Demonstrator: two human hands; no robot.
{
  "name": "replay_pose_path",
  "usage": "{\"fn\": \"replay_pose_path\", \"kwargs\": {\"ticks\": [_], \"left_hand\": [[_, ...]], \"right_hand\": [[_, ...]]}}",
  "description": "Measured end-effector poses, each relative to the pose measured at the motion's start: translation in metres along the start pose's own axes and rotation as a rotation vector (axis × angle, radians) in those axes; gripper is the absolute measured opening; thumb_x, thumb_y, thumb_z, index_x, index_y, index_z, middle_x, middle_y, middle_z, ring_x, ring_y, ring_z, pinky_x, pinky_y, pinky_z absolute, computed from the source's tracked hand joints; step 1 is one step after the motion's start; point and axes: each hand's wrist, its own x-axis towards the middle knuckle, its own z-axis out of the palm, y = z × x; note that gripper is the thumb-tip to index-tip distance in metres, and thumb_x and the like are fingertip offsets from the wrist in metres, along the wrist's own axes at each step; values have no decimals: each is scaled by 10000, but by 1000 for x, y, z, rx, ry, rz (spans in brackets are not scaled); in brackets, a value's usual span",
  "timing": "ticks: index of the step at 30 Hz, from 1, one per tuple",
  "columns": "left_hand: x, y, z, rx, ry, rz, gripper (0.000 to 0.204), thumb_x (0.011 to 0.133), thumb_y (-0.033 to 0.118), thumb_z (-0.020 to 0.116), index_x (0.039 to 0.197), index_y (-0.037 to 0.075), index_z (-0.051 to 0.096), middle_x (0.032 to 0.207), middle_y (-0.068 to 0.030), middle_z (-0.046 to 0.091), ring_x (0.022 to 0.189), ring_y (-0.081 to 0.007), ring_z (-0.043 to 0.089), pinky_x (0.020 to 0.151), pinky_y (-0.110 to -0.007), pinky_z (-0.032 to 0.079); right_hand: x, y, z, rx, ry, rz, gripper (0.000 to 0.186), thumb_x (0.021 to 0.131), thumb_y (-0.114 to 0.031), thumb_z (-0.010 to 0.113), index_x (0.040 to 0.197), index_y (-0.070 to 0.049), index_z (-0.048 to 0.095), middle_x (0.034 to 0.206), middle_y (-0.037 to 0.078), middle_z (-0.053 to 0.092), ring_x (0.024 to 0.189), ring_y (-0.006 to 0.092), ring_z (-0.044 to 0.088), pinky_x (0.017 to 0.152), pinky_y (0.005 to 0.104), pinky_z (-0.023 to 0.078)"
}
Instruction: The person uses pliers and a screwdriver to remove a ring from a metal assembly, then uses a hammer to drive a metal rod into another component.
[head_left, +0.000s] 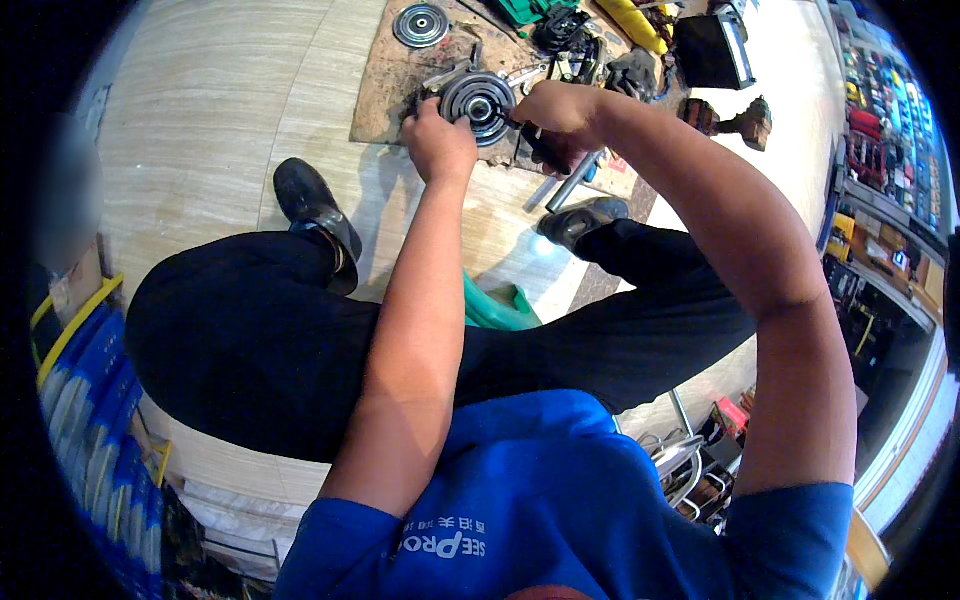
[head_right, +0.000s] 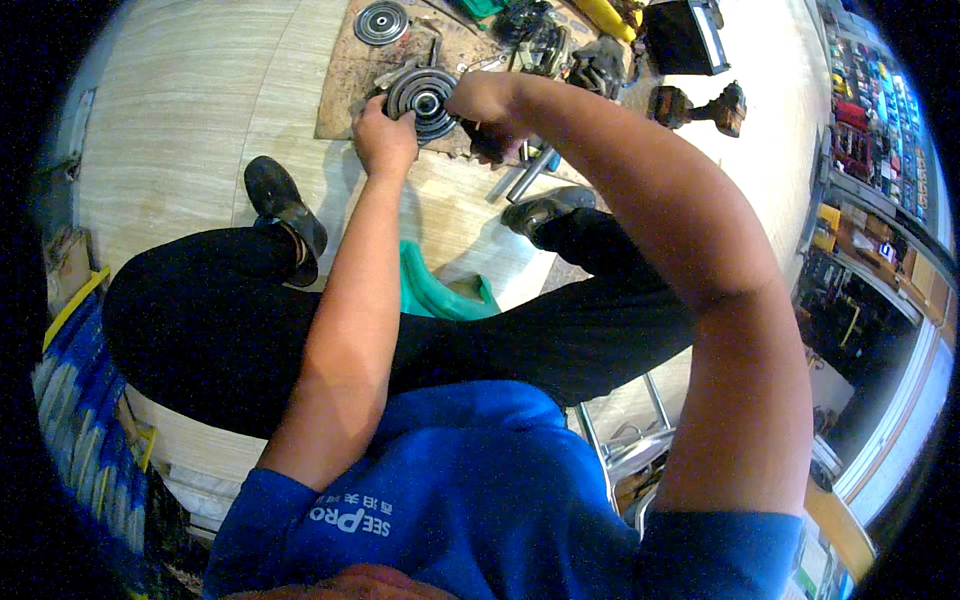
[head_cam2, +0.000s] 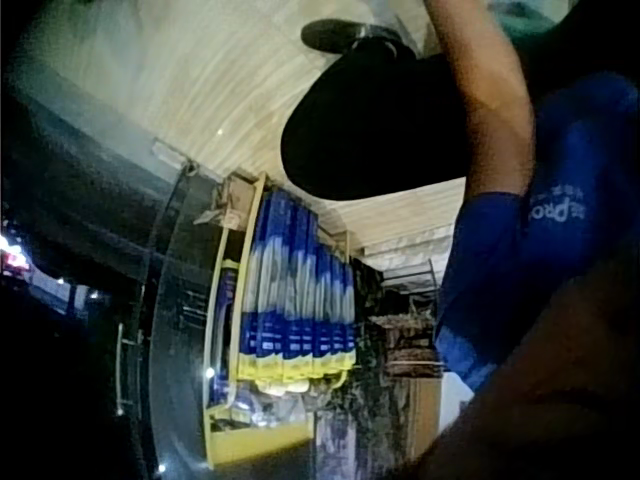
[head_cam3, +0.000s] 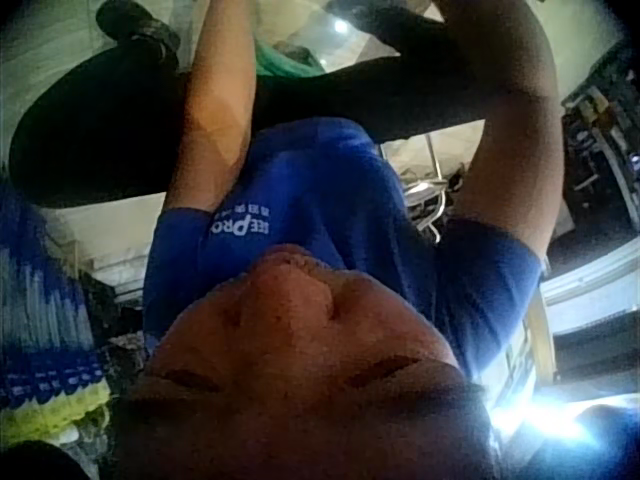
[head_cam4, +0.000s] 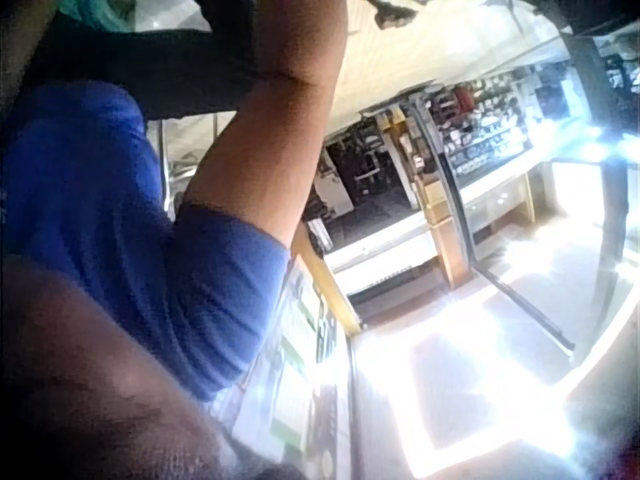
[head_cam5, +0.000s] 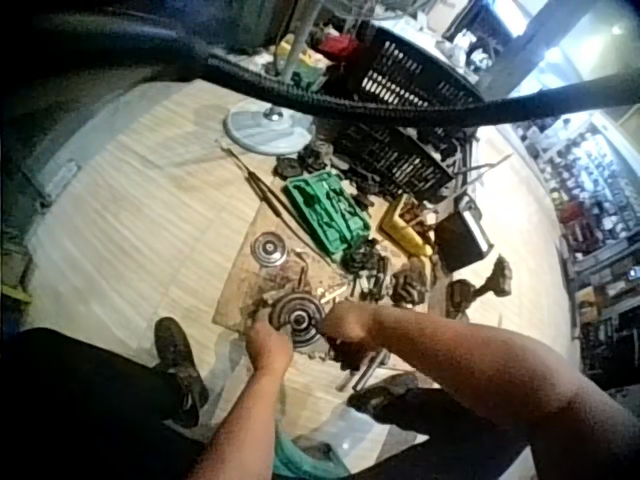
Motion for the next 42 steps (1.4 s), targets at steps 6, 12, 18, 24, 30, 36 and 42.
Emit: {"fn": "replay_pose_path", "kwargs": {"ticks": [6, 12, 18, 24, 30, 36, 42], "left_hand": [[0, -5, 4, 25, 32, 28, 468, 751, 148, 755, 1180, 40, 602, 1153, -219, 570, 1108, -379, 549, 946, -427, 467], [0, -3, 9, 42, 76, 15, 472, 735, 160, 721, 1174, 39, 593, 1139, -231, 583, 1100, -386, 549, 959, -436, 455], [-2, 2, 7, 57, 65, 3, 500, 722, 188, 691, 1186, 44, 574, 1130, -241, 589, 1101, -399, 544, 974, -435, 447], [1, -5, 8, 32, 52, -9, 460, 727, 111, 675, 1173, 45, 581, 1126, -237, 560, 1078, -392, 554, 955, -435, 458], [6, -9, 10, 2, 28, -9, 470, 700, 122, 698, 1154, 61, 595, 1121, -228, 561, 1064, -388, 557, 943, -430, 467], [7, -8, 10, 1, 55, -30, 464, 705, 107, 706, 1154, 62, 597, 1123, -230, 562, 1076, -387, 546, 952, -425, 458], [1, 4, 7, 0, 79, -6, 419, 709, 67, 690, 1119, 57, 601, 1115, -231, 562, 1049, -395, 560, 931, -436, 475]], "right_hand": [[10, -2, 11, -23, 32, 66, 363, 965, -338, 467, 949, 23, 507, 707, 139, 579, 564, 269, 621, 481, 431, 503], [15, 2, 19, 22, 59, 58, 381, 955, -310, 430, 957, 64, 506, 724, 181, 550, 560, 313, 604, 488, 481, 518], [14, 4, 26, 21, 61, 34, 376, 953, -289, 419, 958, 78, 500, 731, 189, 548, 568, 323, 607, 484, 502, 528], [11, 1, 32, 23, 85, 8, 350, 941, -243, 421, 968, 91, 519, 738, 193, 573, 550, 325, 618, 466, 513, 518], [10, -3, 34, -26, 91, -37, 292, 916, -166, 411, 972, 97, 523, 730, 220, 586, 557, 342, 635, 477, 503, 514], [7, -7, 37, -6, 51, -41, 317, 923, -191, 405, 1014, 95, 509, 750, 219, 577, 553, 330, 618, 474, 491, 514], [14, 6, 15, 179, -17, 77, 442, 909, -343, 510, 971, 94, 505, 771, 211, 555, 598, 345, 607, 529, 523, 504]]}}
